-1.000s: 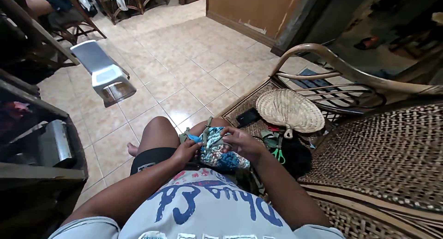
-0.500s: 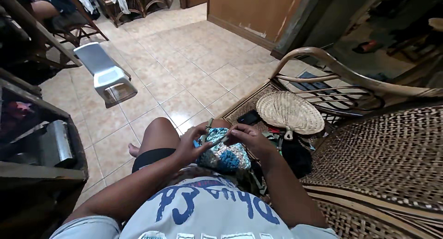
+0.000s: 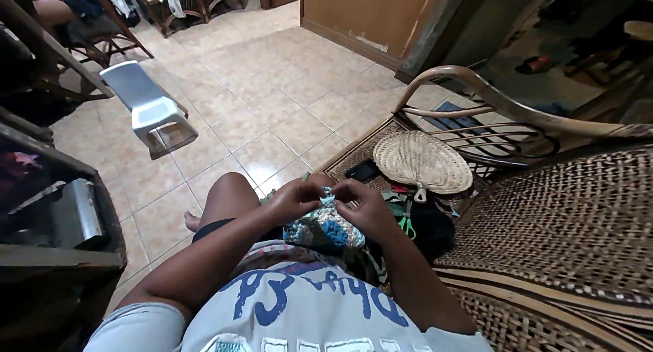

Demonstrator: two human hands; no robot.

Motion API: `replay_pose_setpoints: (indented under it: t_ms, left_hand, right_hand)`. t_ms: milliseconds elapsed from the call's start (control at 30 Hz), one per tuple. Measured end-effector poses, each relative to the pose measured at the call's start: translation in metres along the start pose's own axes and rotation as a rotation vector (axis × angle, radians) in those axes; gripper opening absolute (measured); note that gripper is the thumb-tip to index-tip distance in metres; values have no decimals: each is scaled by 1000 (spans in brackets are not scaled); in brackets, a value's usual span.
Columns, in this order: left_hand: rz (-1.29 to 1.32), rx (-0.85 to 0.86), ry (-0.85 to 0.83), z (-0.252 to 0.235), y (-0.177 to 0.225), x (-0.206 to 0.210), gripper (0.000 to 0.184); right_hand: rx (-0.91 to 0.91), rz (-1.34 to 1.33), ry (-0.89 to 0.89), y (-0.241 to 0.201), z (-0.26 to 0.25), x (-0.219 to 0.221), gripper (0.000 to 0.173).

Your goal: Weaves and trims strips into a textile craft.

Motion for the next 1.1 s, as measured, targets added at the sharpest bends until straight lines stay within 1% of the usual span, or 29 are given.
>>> replay_pose_setpoints:
  t_ms: [67, 100, 167, 233, 300, 367, 433, 500, 567, 667, 767, 833, 867, 900, 967, 1000, 1033, 1100]
  left_hand:
    - [-79, 55, 32, 0, -8, -9, 25]
    - [-133, 80, 10, -1, -13, -14, 26]
    - [-271, 84, -105, -2, -23, -15, 33]
    - [-415, 61, -192, -4, -30, -3, 36]
    - [-505, 63, -205, -4, -36, 15, 35]
    - [-519, 159, -225, -2, -40, 33, 37]
    - [-488, 321, -257, 7, -41, 47, 43]
    - [-476, 503, -266, 17, -40, 57, 38]
    - [-504, 605, -279, 24, -40, 58, 28]
    - [-557, 642, -295, 26, -46, 58, 18]
    - [-557, 684, -225, 27, -55, 61, 15]
    - [-475, 647, -131, 27, -55, 60, 15]
    - [-388, 577, -73, 28, -50, 57, 15]
    - [-287, 466, -20, 29, -43, 52, 17]
    - [-88, 226, 105, 27, -27, 38, 23]
    - [8, 138, 167, 26, -22, 31, 25]
    - [98, 75, 225, 25, -19, 25, 24]
    - [234, 13, 321, 26, -16, 16, 19]
  right_hand:
    - [39, 72, -36, 6, -1, 0, 21]
    - [61, 117, -63, 10, -2, 0, 20]
    - [111, 199, -138, 18, -3, 1, 20]
    - [156, 250, -225, 22, -4, 2, 22]
    - [182, 267, -298, 22, -4, 5, 23]
    - [185, 269, -335, 23, -3, 6, 24]
    - [193, 281, -344, 22, -2, 2, 25]
    - [180, 291, -318, 24, -2, -4, 26]
    - [184, 283, -294, 29, -2, -9, 27]
    - [205, 288, -270, 30, -1, -14, 27]
    - [193, 293, -277, 29, -1, -13, 27]
    - [186, 285, -316, 29, 1, -10, 29]
    - [174, 271, -346, 28, 2, -8, 31]
    - [157, 247, -377, 27, 3, -5, 36]
    - [126, 179, -422, 21, 4, 0, 50]
    - [105, 147, -415, 19, 6, 4, 57]
    - [96, 124, -401, 19, 7, 7, 60]
    - [112, 84, -370, 17, 7, 12, 61]
Point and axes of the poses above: each hand's wrist, its own z-axis away from the middle knuckle, its own x-axis out of the palm, y = z × x, the point moved 3 cm from there along -z, towards the middle knuckle, and after that the axes turned 8 degrees about y, right-handed, at the moved point
